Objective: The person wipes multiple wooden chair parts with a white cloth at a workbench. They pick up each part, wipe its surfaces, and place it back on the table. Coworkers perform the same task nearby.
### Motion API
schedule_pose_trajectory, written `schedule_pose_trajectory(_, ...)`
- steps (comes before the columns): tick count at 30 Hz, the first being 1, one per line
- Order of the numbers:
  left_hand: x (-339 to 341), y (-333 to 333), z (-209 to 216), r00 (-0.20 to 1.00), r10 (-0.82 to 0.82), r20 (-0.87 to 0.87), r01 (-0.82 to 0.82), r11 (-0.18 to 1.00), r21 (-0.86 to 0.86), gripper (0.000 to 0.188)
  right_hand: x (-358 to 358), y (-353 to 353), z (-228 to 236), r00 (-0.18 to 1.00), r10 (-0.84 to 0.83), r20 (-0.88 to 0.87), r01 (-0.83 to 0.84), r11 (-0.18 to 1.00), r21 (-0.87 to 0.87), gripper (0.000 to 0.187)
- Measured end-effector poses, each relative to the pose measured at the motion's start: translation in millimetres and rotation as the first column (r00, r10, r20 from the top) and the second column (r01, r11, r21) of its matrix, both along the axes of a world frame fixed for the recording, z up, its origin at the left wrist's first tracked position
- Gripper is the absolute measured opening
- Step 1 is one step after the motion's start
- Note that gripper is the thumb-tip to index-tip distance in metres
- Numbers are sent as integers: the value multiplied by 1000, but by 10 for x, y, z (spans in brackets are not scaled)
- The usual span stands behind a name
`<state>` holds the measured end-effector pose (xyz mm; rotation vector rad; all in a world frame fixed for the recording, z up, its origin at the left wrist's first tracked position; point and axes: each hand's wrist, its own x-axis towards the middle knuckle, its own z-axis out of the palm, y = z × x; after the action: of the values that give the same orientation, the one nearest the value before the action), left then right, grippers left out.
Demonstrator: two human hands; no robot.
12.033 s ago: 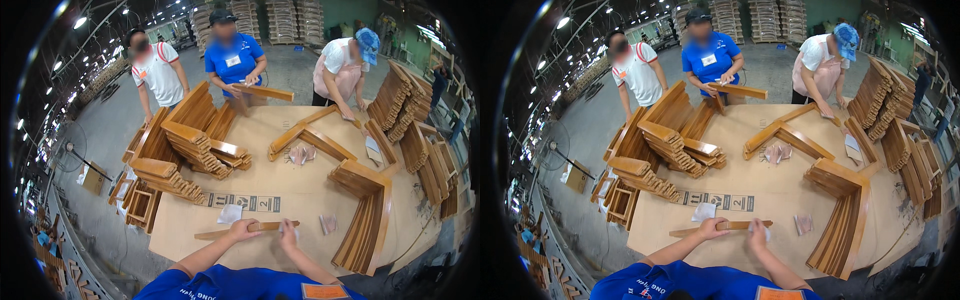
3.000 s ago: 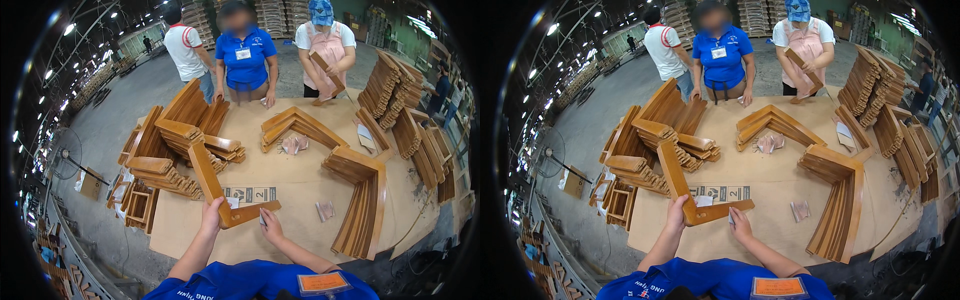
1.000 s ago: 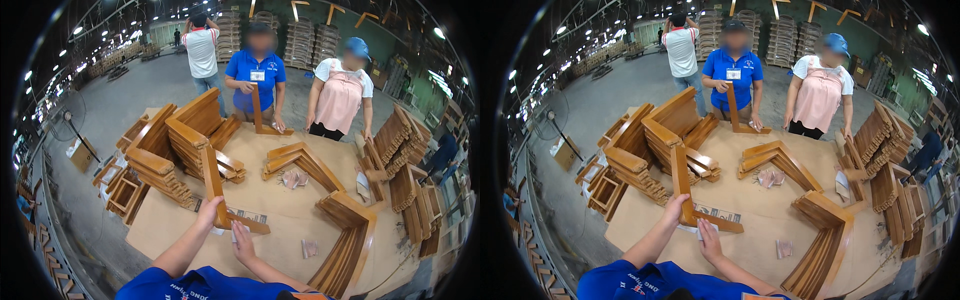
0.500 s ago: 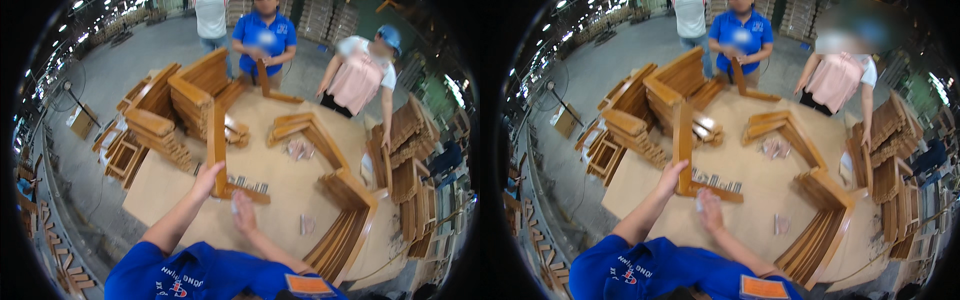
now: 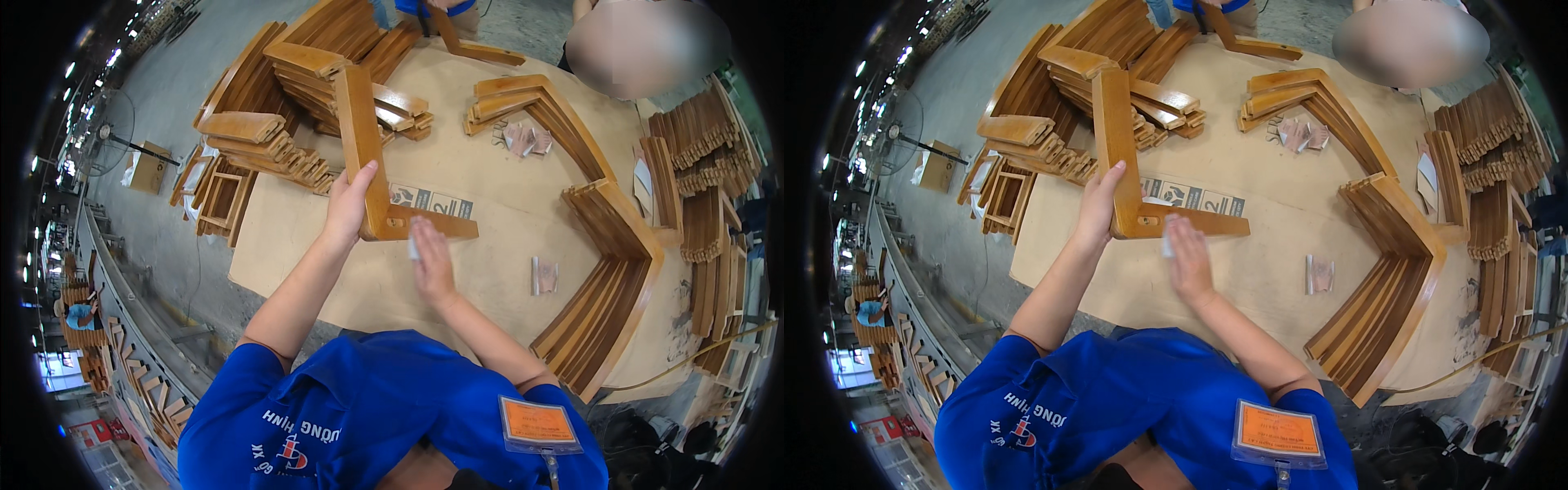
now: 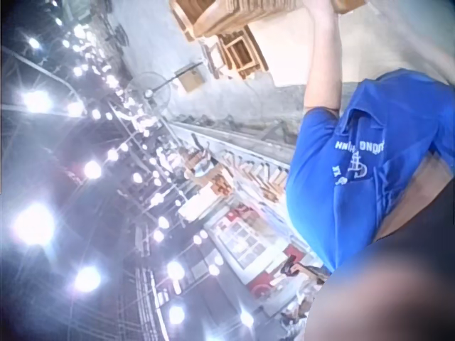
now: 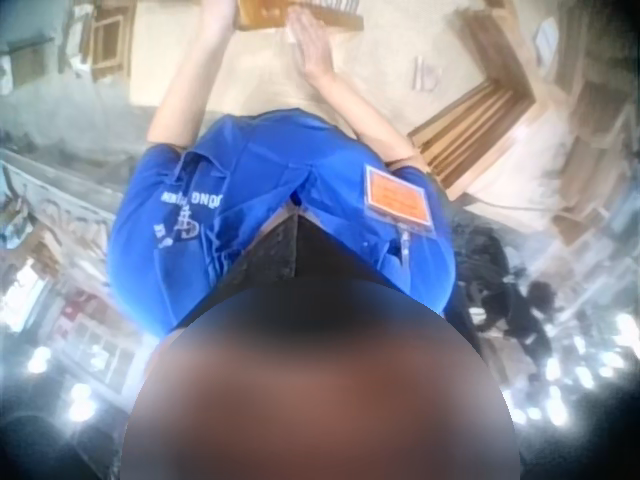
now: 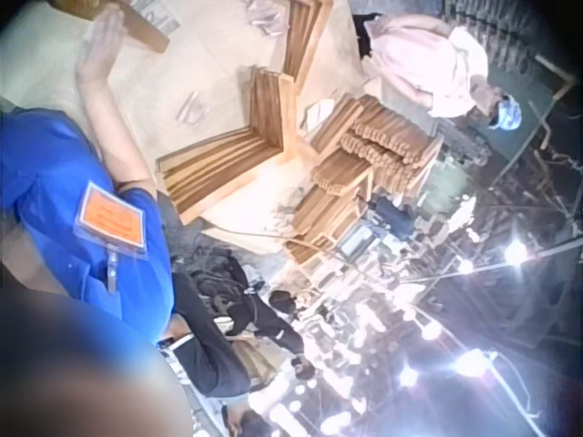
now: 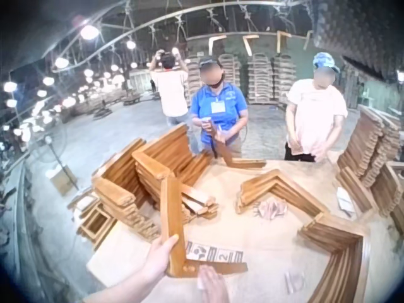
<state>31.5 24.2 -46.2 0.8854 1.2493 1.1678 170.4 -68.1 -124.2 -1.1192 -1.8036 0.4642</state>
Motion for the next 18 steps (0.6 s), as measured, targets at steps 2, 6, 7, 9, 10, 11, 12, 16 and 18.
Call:
schedule_pose_trajectory(2,13,-9,0,1000,5,-12,-5,1000,-20,38,-21,-47,-19,994,103,-36,-103,995,7,58)
schedule_pose_trajectory(6,13,0,-12,1000,23,6,-23,1000,12,38,-27,-130,-164,999,29,19,-27,995,-97,57)
schedule_pose_trajectory(7,5,2,-21,999,31,6,-31,999,-16,37,-26,-146,-185,1000,4,23,-2,994,-113,57)
schedule_pose_trajectory(9,-20,-5,-42,1000,16,24,-16,1000,-11,34,-7,-158,-174,1000,3,20,-1,994,-112,57)
schedule_pose_trajectory(10,-24,-6,-57,1000,21,-15,-21,999,-42,35,-2,-159,-145,999,32,13,-31,996,-87,57)
schedule_pose_trajectory(11,-28,-13,-73,998,40,-51,-43,998,-47,35,6,-153,-102,997,80,23,-78,995,-55,57)
schedule_pose_trajectory(12,-21,-28,-88,998,39,-55,-41,999,-30,34,-6,-163,-51,996,81,-26,-82,995,-50,58)
schedule_pose_trajectory(16,-48,-32,-139,999,29,32,-29,999,19,31,-21,-147,-5,993,120,21,-121,992,27,60)
schedule_pose_trajectory(18,-69,-37,-170,997,9,77,-12,999,41,31,-16,-118,-124,997,72,41,-70,997,-38,59)
